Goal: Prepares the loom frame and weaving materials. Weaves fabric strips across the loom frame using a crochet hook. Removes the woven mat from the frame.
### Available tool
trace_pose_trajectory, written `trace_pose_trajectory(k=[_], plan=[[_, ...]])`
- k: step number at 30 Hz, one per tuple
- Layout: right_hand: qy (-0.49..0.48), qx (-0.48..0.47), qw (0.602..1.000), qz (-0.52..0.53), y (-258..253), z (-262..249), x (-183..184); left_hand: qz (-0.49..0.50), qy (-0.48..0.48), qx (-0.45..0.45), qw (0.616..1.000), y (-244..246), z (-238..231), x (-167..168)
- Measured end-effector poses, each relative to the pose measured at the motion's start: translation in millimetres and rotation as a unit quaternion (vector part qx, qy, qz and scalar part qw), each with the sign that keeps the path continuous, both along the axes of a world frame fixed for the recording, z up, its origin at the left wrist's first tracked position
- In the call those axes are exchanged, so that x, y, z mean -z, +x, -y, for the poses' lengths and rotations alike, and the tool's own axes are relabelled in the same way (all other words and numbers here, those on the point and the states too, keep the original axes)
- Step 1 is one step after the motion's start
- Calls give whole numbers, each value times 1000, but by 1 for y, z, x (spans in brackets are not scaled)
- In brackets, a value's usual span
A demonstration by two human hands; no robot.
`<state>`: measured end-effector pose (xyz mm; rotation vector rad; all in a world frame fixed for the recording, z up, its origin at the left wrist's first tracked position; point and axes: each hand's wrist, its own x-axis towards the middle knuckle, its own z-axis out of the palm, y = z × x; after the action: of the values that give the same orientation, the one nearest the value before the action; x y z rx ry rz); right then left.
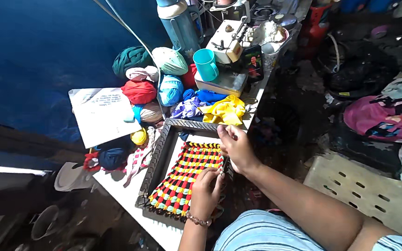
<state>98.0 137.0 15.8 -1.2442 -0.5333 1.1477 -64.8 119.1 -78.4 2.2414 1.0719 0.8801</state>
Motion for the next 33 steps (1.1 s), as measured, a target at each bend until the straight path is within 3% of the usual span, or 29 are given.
trace_pose_trajectory(k=[5, 10, 14, 27, 33], plan=[[163, 4, 972, -172, -1, 30, 3, 23, -49, 5, 998, -5, -4, -2], [117, 36, 923, -366, 27, 37, 28, 86, -70, 31, 993, -13, -4, 2], [155, -9, 888, -434, 36, 38, 65, 68, -78, 40, 994, -18, -5, 0], [257, -185, 901, -295, 22, 24, 84, 43, -80, -11, 996, -11, -1, 7], [345, -322, 877, -86, 33, 26, 75, 17, -21, 20, 999, -7, -1, 4]])
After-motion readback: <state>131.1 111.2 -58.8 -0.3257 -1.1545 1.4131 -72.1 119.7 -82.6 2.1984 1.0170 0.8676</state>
